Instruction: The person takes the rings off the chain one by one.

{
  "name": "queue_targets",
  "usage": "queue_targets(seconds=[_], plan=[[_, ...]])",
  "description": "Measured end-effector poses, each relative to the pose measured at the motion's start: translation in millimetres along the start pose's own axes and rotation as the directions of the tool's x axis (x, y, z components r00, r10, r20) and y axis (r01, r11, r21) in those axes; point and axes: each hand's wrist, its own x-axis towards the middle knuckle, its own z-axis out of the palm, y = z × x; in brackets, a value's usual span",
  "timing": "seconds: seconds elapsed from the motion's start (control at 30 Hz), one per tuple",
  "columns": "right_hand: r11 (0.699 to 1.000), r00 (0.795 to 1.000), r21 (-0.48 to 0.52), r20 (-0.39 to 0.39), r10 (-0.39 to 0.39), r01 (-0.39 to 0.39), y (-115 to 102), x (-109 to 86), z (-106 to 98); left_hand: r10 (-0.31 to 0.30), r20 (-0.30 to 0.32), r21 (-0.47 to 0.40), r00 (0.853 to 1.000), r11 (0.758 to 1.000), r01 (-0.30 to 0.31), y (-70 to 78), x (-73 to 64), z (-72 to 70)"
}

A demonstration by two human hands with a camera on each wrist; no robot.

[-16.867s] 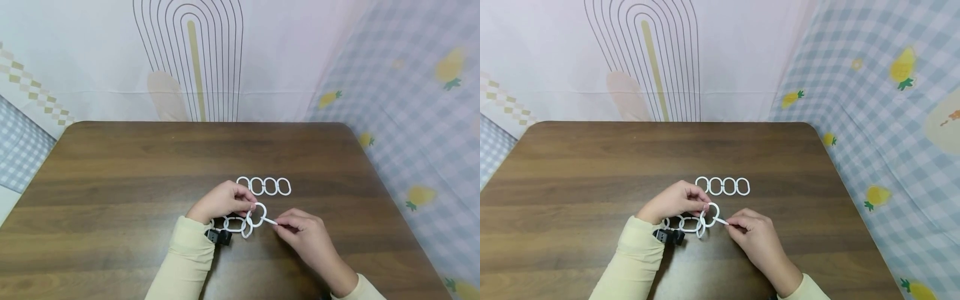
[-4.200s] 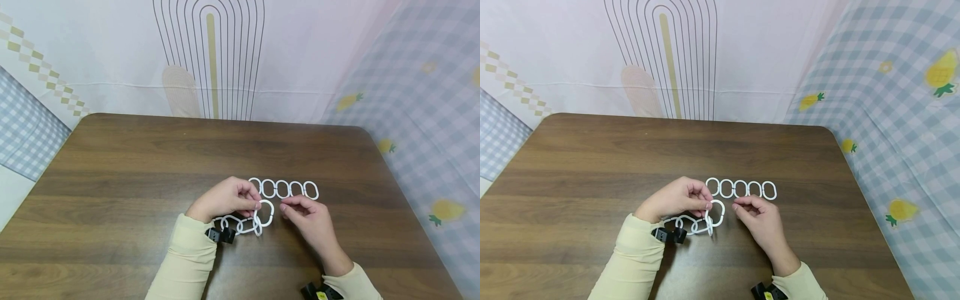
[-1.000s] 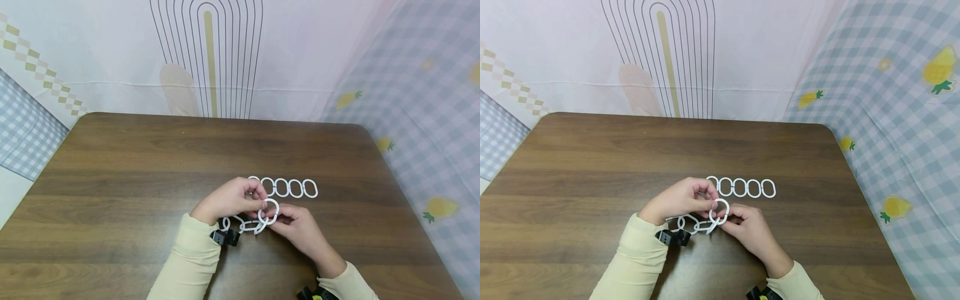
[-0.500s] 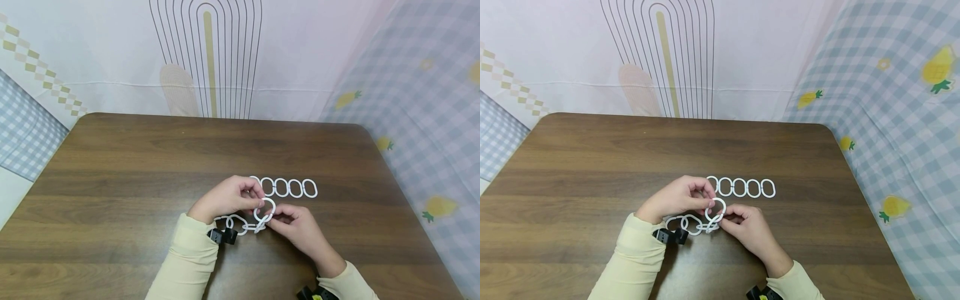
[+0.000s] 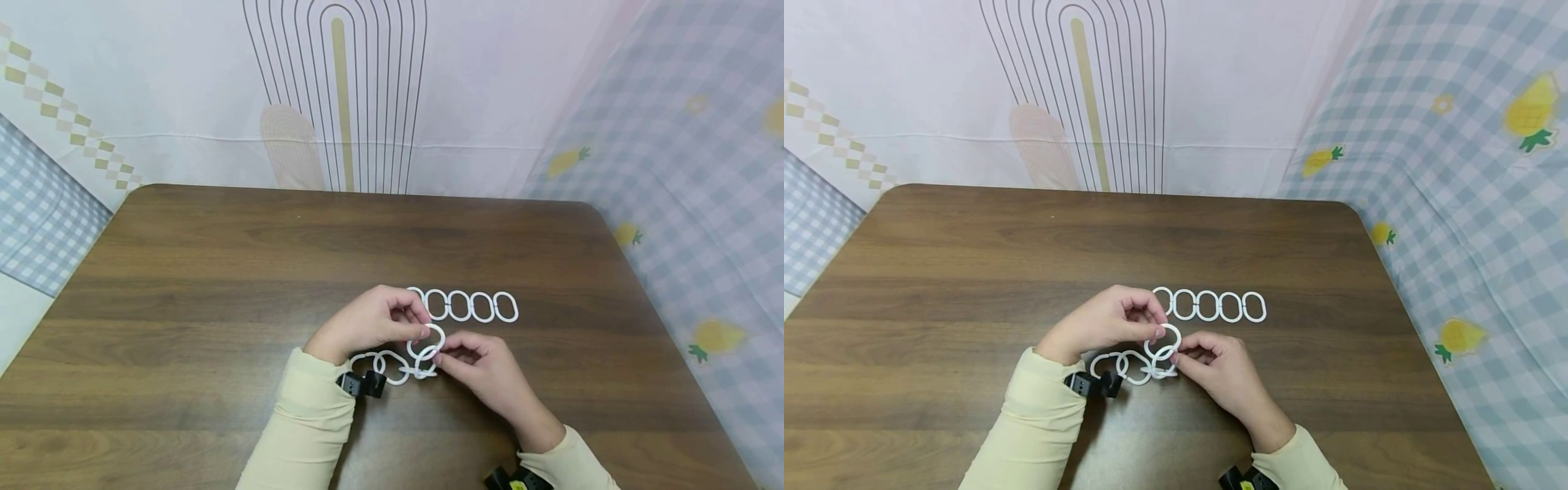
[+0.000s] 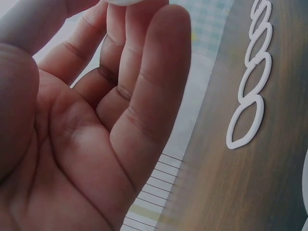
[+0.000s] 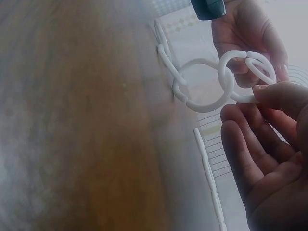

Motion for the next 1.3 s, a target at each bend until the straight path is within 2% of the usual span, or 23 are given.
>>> queue_targets(seconds=[0.53, 0.83, 1.3], plan=[[0.997, 0.997, 0.022, 0.004, 0.072, -0.072, -1.8, -0.3, -0.2, -0.022, 0.007, -0.009, 1.0, 1.0, 0.022, -0.5, -0.6, 0.6], [0.997, 0.997, 0.035, 0.007, 0.075, -0.075, -2.6, 0.1, -0.2, -0.035, 0.015, -0.016, 0.999, 0.999, 0.035, 1.1, -1.6, 0.2], [0.989, 0.992, 0.07, 0.012, 0.128, -0.129, -3.7, 1.2, 0.3, -0.038, 0.028, -0.021, 0.999, 0.999, 0.038, 0.4, -1.4, 0.2]])
